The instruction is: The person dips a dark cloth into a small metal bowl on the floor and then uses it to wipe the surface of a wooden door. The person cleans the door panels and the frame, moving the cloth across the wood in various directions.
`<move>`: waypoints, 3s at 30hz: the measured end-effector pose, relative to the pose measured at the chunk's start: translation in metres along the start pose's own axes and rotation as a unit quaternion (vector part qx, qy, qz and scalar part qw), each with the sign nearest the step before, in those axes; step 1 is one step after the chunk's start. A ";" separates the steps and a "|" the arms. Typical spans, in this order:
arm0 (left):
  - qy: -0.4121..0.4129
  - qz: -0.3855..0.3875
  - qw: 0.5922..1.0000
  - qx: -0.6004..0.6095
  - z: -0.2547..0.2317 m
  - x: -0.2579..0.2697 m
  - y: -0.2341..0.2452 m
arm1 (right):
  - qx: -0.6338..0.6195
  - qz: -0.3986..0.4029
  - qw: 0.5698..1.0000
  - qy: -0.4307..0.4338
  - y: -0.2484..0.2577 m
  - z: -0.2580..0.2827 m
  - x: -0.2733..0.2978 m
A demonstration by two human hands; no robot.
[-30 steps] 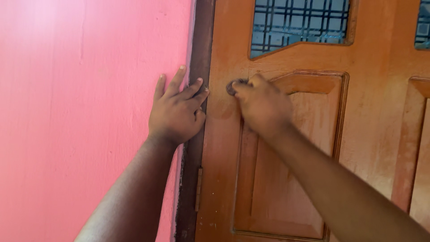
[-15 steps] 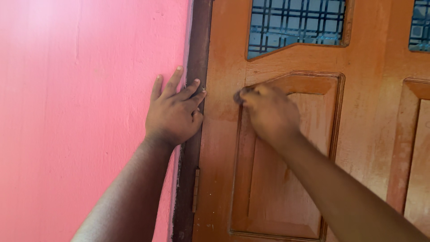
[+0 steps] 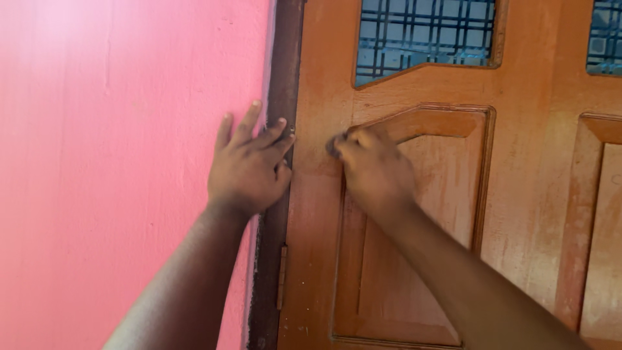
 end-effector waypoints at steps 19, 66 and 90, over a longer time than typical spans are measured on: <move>0.019 -0.020 0.997 0.069 0.000 0.032 0.009 | -0.002 0.086 0.993 0.084 -0.028 0.037 0.038; 0.126 -0.118 0.985 0.013 0.000 0.044 0.012 | 0.061 0.020 0.998 -0.023 -0.051 0.047 -0.110; 0.123 -0.121 0.985 0.022 0.001 0.042 0.013 | 0.003 -0.032 0.996 -0.078 -0.043 0.021 -0.180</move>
Point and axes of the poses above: each hand's wrist, its own x-axis away from the middle knuckle, its own y-axis out of the back of the hand, z = x × y, the point moved 4 cm from there along -x, towards the middle knuckle, and after that the axes turned 15 degrees about -x, right-handed, at the moved point
